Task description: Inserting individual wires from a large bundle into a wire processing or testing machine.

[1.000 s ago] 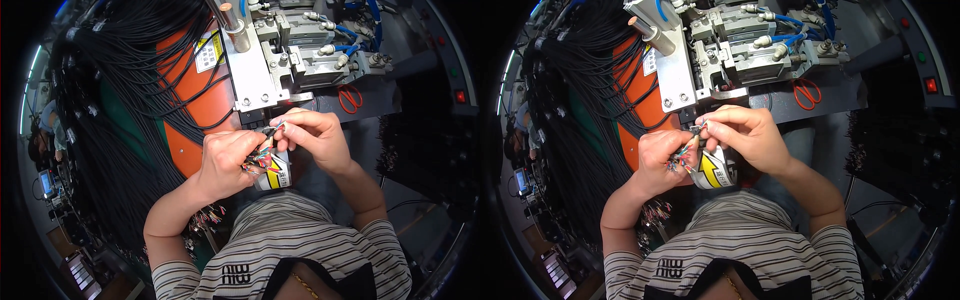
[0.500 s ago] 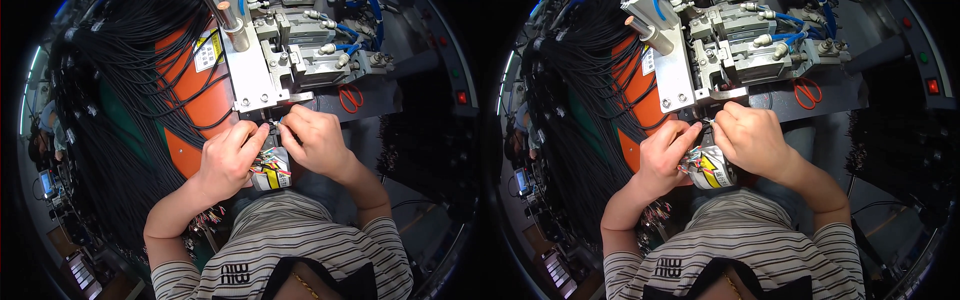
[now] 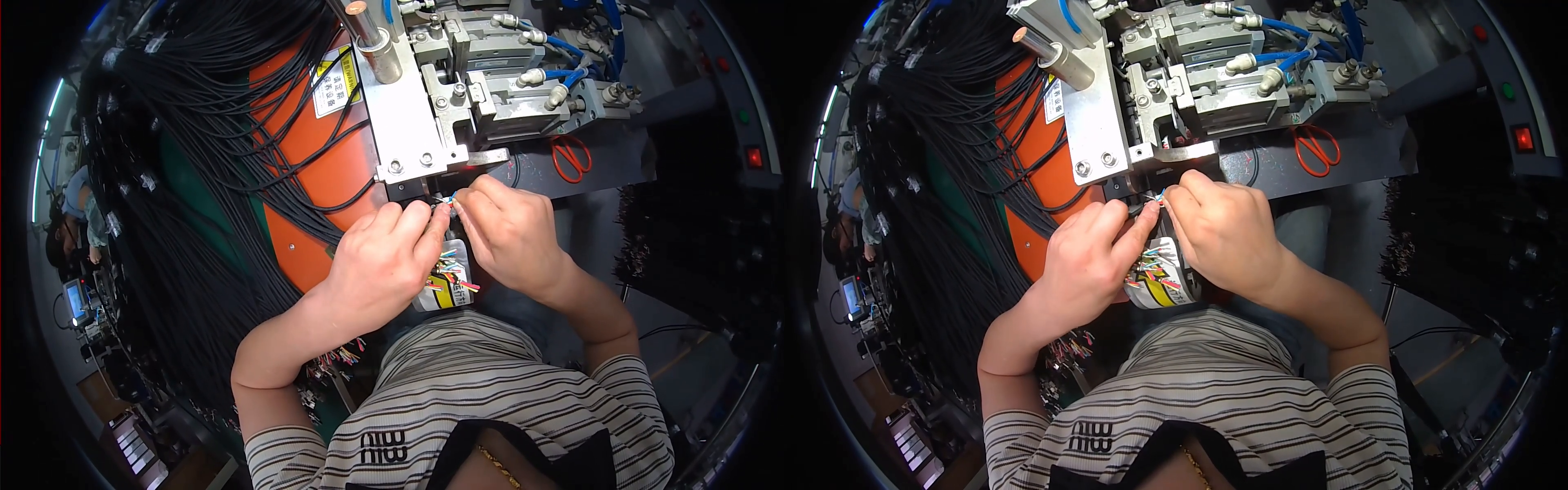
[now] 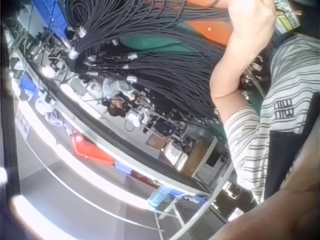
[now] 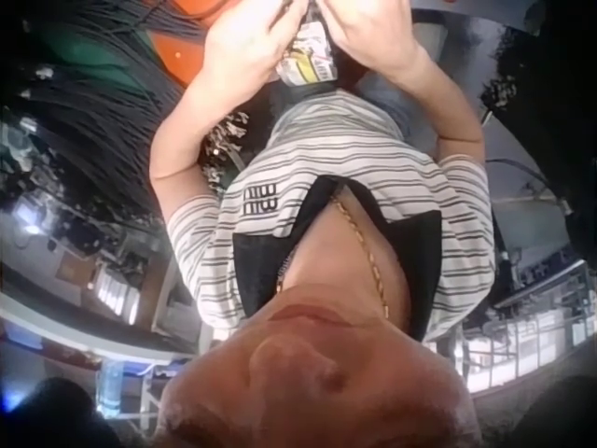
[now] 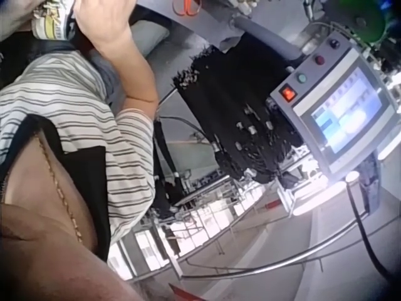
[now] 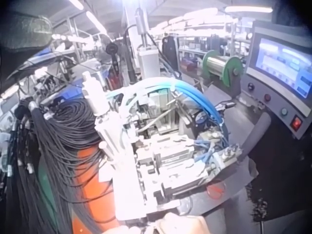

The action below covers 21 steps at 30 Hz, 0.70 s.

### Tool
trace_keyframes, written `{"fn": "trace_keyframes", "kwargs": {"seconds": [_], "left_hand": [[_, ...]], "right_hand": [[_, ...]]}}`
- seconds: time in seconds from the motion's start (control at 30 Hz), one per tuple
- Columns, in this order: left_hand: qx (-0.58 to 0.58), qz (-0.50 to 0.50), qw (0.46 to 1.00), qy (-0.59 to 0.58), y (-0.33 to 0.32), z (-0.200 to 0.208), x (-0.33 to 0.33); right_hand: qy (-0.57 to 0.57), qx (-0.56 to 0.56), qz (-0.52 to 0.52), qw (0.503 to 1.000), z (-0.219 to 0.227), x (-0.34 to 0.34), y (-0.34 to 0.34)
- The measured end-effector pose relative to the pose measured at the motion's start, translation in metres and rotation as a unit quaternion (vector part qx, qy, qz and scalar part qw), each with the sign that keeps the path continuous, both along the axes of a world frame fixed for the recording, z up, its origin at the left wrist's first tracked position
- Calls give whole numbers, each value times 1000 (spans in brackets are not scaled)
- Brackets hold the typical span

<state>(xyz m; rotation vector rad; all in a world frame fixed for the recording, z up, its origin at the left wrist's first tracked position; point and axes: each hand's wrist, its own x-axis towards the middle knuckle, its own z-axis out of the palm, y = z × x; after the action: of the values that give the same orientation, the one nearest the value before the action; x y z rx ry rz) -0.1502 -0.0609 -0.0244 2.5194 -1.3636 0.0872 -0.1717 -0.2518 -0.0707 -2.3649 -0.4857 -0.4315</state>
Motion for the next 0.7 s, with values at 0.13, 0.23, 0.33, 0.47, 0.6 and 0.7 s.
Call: {"fn": "trace_keyframes", "kwargs": {"seconds": [0.13, 0.23, 0.33, 0.47, 0.6, 0.7], "left_hand": [[44, 4, 999, -21, -4, 2, -1], [32, -16, 998, -42, -5, 1, 3], [15, -8, 999, -28, -2, -1, 5], [-9, 8, 1000, 9, 3, -3, 10], [-103, 70, 988, 95, 21, -7, 6], [-123, 87, 987, 47, 37, -15, 5]], "right_hand": [[53, -44, 21, 997, 11, 4, -6], [69, -42, 35, 996, 7, 7, -9], [47, 0, 39, 998, 0, 8, -9], [16, 62, 6, 998, -2, 8, -4], [180, 180, 29, 967, -5, 12, -7], [198, 216, 23, 956, -7, 10, -8]]}}
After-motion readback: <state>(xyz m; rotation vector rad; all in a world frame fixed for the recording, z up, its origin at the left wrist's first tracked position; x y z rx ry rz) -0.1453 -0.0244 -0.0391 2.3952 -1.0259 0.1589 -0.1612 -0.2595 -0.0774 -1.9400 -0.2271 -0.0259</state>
